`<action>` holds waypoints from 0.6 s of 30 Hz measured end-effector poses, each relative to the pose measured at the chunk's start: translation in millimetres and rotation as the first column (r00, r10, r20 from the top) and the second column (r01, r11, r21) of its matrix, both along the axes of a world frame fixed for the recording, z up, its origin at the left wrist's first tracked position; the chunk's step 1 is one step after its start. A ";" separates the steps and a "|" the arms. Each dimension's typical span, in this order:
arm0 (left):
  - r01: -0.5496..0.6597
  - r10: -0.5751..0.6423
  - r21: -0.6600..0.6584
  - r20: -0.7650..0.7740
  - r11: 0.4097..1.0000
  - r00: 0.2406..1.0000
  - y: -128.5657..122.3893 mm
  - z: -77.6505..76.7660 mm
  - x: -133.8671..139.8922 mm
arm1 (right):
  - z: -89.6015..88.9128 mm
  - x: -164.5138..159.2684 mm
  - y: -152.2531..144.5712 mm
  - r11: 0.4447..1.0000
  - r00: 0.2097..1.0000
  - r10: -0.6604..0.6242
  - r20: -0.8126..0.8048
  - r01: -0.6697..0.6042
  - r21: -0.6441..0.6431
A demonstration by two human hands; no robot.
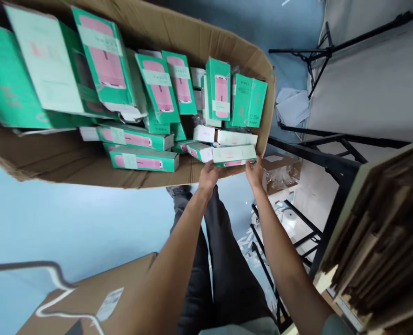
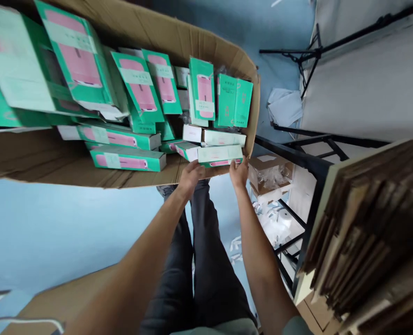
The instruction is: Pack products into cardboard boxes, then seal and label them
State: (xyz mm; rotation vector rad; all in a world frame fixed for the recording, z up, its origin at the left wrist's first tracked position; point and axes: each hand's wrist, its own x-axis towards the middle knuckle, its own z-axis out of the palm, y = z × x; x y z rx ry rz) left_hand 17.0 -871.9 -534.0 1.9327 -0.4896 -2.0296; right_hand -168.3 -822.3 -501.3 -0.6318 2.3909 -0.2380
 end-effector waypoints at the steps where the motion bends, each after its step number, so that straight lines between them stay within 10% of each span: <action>1: 0.014 -0.014 0.000 0.007 1.000 1.000 -3.6 12.9 2.9 | 12.3 4.1 -2.4 1.000 1.000 -0.027 0.008 0.028 -0.005; 10: 0.191 -0.168 -0.260 0.107 0.947 0.980 -37.7 151.9 60.5 | 145.5 62.0 -17.0 0.965 0.988 -0.135 0.074 0.148 -0.216; 18: 0.181 -0.131 -0.612 0.126 0.770 0.983 -46.6 287.5 103.5 | 276.7 116.8 -14.0 0.886 0.972 -0.195 0.133 0.233 -0.400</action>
